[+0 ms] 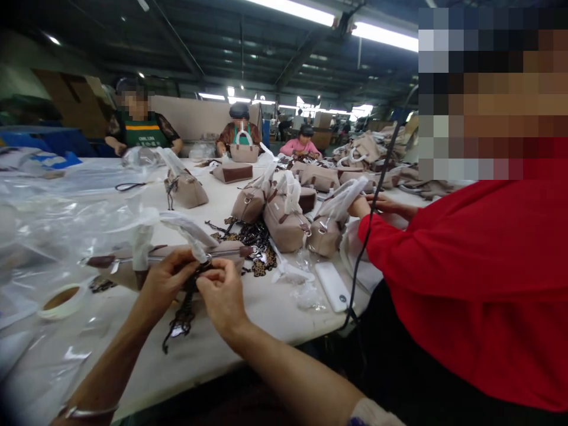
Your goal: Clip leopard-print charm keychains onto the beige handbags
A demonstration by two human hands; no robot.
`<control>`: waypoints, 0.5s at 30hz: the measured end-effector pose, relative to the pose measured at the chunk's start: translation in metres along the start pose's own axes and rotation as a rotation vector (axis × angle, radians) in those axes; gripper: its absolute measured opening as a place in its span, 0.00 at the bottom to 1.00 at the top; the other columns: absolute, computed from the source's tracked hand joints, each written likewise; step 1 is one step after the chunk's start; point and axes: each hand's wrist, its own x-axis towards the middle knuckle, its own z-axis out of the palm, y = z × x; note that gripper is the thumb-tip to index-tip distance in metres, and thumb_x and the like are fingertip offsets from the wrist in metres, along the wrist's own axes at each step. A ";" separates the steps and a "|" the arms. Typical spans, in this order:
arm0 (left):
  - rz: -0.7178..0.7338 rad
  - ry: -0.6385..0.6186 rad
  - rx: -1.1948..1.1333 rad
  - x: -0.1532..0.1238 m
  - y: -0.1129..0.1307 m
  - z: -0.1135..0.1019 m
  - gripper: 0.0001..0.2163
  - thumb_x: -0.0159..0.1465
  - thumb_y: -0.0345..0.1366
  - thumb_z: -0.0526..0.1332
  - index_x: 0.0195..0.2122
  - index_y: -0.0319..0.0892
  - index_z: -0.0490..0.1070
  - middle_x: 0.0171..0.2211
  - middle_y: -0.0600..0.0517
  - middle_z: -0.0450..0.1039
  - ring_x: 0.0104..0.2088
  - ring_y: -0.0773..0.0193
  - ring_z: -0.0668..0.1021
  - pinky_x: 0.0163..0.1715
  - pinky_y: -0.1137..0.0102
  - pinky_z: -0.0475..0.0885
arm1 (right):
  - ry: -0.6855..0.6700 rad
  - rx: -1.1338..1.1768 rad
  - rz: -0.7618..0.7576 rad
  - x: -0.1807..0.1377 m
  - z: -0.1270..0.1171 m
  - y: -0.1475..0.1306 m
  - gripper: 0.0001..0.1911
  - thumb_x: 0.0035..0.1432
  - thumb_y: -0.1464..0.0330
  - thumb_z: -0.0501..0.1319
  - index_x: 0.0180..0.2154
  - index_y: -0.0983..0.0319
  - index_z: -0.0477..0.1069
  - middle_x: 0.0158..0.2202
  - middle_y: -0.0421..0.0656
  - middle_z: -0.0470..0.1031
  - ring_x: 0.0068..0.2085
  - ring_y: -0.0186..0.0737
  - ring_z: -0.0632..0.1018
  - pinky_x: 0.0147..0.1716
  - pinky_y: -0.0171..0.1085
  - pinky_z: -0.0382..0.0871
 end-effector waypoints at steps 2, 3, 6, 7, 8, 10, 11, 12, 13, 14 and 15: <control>-0.026 0.043 0.058 -0.006 0.000 0.002 0.18 0.57 0.47 0.63 0.43 0.41 0.71 0.40 0.48 0.77 0.42 0.56 0.78 0.47 0.60 0.72 | -0.041 -0.157 -0.045 -0.009 -0.013 0.003 0.21 0.47 0.71 0.65 0.44 0.61 0.66 0.33 0.37 0.76 0.34 0.34 0.78 0.38 0.33 0.72; -0.039 0.059 0.074 -0.009 -0.001 0.003 0.19 0.57 0.48 0.63 0.44 0.41 0.70 0.40 0.48 0.77 0.41 0.55 0.79 0.47 0.60 0.73 | -0.070 -0.253 -0.067 -0.012 -0.024 0.002 0.18 0.49 0.71 0.65 0.44 0.61 0.68 0.33 0.38 0.76 0.34 0.35 0.78 0.37 0.33 0.72; -0.032 0.095 0.148 -0.021 -0.007 0.008 0.21 0.57 0.48 0.62 0.48 0.43 0.69 0.42 0.48 0.77 0.41 0.55 0.79 0.47 0.59 0.73 | -0.140 -0.561 -0.164 -0.010 -0.072 -0.011 0.07 0.55 0.67 0.61 0.37 0.61 0.73 0.32 0.39 0.77 0.31 0.35 0.78 0.33 0.33 0.72; -0.015 0.113 0.194 -0.025 -0.009 0.009 0.20 0.58 0.48 0.61 0.48 0.43 0.69 0.42 0.48 0.77 0.42 0.55 0.79 0.47 0.58 0.73 | -0.126 -0.669 -0.187 -0.006 -0.093 -0.019 0.07 0.58 0.66 0.59 0.37 0.61 0.73 0.32 0.39 0.77 0.29 0.35 0.78 0.32 0.34 0.71; 0.006 0.139 0.246 -0.028 -0.010 0.010 0.20 0.59 0.48 0.61 0.49 0.44 0.68 0.42 0.48 0.77 0.42 0.55 0.79 0.47 0.58 0.72 | -0.072 -0.801 -0.221 0.000 -0.114 -0.028 0.08 0.59 0.66 0.57 0.38 0.60 0.74 0.32 0.40 0.77 0.29 0.36 0.78 0.32 0.34 0.71; 0.073 0.209 0.344 -0.035 -0.010 0.012 0.19 0.61 0.47 0.59 0.50 0.43 0.68 0.43 0.47 0.76 0.43 0.54 0.78 0.48 0.56 0.72 | 0.069 -1.176 -0.247 0.011 -0.156 -0.046 0.10 0.61 0.64 0.55 0.39 0.60 0.74 0.34 0.42 0.78 0.35 0.38 0.78 0.37 0.35 0.69; 0.126 0.256 0.391 -0.038 -0.009 0.013 0.18 0.62 0.46 0.58 0.50 0.43 0.68 0.44 0.46 0.75 0.44 0.53 0.77 0.49 0.55 0.71 | 0.122 -1.371 -0.192 0.015 -0.175 -0.054 0.11 0.62 0.64 0.54 0.39 0.59 0.73 0.36 0.42 0.78 0.38 0.39 0.78 0.40 0.35 0.68; 0.186 0.311 0.435 -0.042 -0.007 0.014 0.18 0.63 0.45 0.58 0.50 0.42 0.68 0.46 0.44 0.74 0.47 0.51 0.76 0.51 0.54 0.69 | 0.161 -1.445 -0.155 0.018 -0.192 -0.060 0.11 0.62 0.64 0.54 0.39 0.59 0.74 0.37 0.44 0.78 0.40 0.42 0.78 0.41 0.37 0.66; 0.248 0.369 0.475 -0.046 -0.005 0.017 0.17 0.63 0.44 0.58 0.50 0.42 0.68 0.48 0.43 0.72 0.49 0.50 0.74 0.53 0.53 0.68 | 0.185 -1.504 -0.119 0.019 -0.205 -0.064 0.10 0.61 0.64 0.55 0.38 0.60 0.74 0.38 0.46 0.78 0.41 0.44 0.78 0.41 0.38 0.66; 0.313 0.423 0.506 -0.050 -0.003 0.021 0.16 0.64 0.42 0.58 0.50 0.42 0.68 0.49 0.42 0.71 0.51 0.50 0.73 0.54 0.52 0.66 | 0.199 -1.543 -0.080 0.018 -0.215 -0.065 0.10 0.59 0.64 0.57 0.38 0.61 0.74 0.38 0.47 0.78 0.41 0.46 0.78 0.41 0.39 0.66; 0.378 0.455 0.521 -0.054 -0.001 0.026 0.15 0.64 0.41 0.58 0.50 0.42 0.68 0.49 0.42 0.71 0.52 0.50 0.72 0.55 0.53 0.65 | 0.202 -1.563 -0.048 0.017 -0.221 -0.063 0.10 0.57 0.64 0.60 0.38 0.62 0.74 0.38 0.49 0.78 0.42 0.48 0.78 0.40 0.40 0.66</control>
